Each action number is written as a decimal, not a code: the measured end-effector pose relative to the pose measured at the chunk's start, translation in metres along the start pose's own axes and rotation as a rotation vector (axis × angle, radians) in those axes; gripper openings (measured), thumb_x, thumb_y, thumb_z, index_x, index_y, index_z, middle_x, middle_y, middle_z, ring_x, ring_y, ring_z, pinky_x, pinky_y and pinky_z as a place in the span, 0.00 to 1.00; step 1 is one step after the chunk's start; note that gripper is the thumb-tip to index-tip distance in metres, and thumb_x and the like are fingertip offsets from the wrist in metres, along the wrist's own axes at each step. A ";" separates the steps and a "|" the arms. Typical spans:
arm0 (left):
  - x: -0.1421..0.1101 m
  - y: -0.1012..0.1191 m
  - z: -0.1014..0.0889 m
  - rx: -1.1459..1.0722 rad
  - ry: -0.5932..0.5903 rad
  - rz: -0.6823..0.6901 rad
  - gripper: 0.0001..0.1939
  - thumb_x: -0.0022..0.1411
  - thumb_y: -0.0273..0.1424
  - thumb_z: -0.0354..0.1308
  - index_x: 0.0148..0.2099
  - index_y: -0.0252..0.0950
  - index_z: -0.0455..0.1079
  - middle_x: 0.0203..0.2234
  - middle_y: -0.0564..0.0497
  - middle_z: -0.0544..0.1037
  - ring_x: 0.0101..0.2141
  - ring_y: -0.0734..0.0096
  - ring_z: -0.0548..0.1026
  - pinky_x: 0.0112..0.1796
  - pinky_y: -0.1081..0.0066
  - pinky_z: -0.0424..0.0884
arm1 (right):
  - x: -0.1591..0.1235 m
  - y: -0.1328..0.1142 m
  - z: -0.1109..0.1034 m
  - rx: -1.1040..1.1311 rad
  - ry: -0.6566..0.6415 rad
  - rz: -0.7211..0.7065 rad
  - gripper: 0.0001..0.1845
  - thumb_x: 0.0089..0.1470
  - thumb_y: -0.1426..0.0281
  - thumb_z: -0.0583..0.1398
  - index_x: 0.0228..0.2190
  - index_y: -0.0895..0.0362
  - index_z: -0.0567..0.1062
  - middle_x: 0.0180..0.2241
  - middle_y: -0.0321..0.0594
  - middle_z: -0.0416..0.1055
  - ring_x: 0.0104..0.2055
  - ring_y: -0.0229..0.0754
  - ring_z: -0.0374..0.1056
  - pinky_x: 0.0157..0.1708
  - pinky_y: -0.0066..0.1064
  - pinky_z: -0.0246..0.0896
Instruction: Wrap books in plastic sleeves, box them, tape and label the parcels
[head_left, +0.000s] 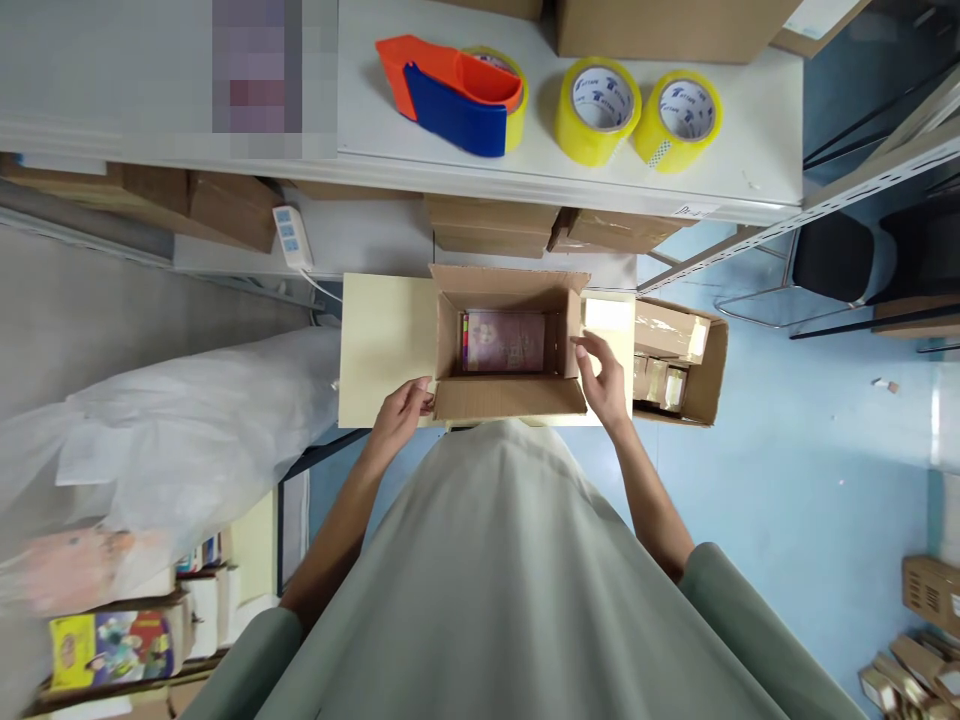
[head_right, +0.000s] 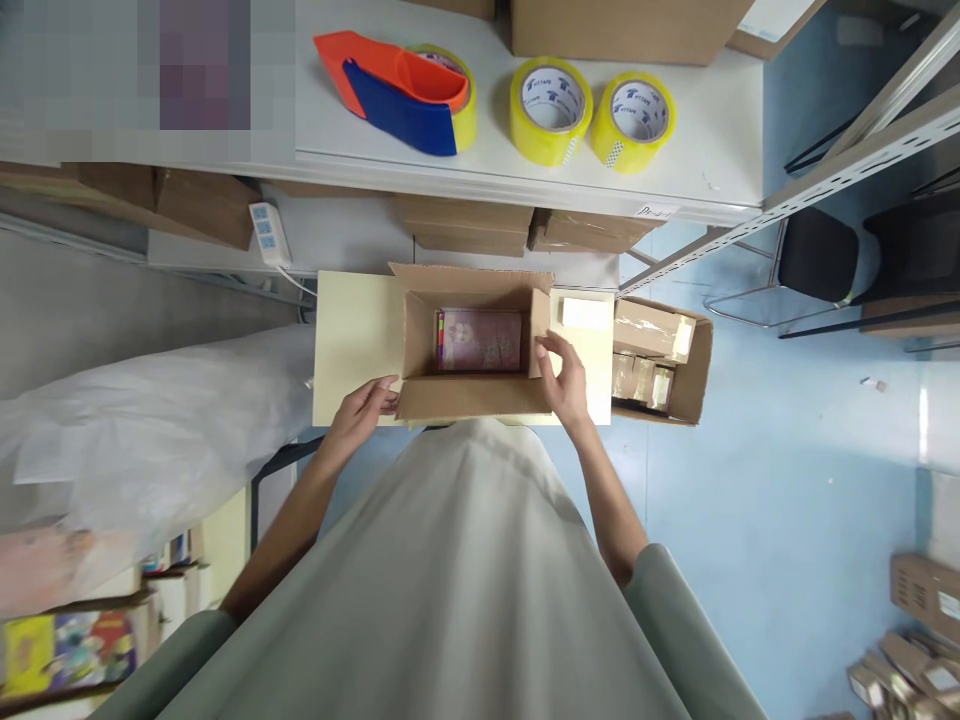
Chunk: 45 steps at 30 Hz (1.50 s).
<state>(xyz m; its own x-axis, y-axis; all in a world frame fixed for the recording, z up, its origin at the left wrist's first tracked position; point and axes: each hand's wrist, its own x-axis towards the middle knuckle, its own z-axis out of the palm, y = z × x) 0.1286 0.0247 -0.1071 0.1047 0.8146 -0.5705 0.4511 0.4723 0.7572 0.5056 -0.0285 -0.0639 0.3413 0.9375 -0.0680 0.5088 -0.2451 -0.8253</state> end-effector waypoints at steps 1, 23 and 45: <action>-0.002 0.002 -0.001 -0.001 0.002 0.003 0.45 0.67 0.73 0.55 0.59 0.37 0.78 0.41 0.43 0.86 0.40 0.56 0.87 0.47 0.56 0.86 | 0.005 0.001 0.000 -0.023 -0.091 -0.014 0.36 0.77 0.39 0.52 0.64 0.52 0.79 0.61 0.53 0.84 0.65 0.57 0.79 0.73 0.59 0.66; 0.097 0.100 0.017 0.496 0.175 0.472 0.62 0.61 0.36 0.79 0.87 0.40 0.46 0.77 0.29 0.65 0.71 0.36 0.73 0.70 0.45 0.71 | 0.085 0.044 0.009 -0.094 0.017 -0.153 0.57 0.68 0.37 0.61 0.83 0.51 0.49 0.77 0.66 0.61 0.70 0.62 0.72 0.62 0.60 0.77; 0.095 0.054 0.002 0.523 0.024 0.529 0.23 0.76 0.30 0.56 0.68 0.39 0.79 0.68 0.40 0.78 0.67 0.51 0.78 0.70 0.55 0.73 | 0.042 0.058 0.031 -0.216 -0.009 -0.170 0.18 0.73 0.55 0.61 0.49 0.52 0.85 0.68 0.52 0.77 0.69 0.57 0.73 0.70 0.56 0.72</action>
<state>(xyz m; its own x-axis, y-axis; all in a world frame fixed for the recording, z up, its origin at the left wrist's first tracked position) 0.1652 0.1267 -0.1208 0.4085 0.8986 -0.1602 0.7091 -0.2018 0.6756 0.5255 0.0042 -0.1320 0.2303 0.9716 0.0552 0.7152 -0.1305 -0.6866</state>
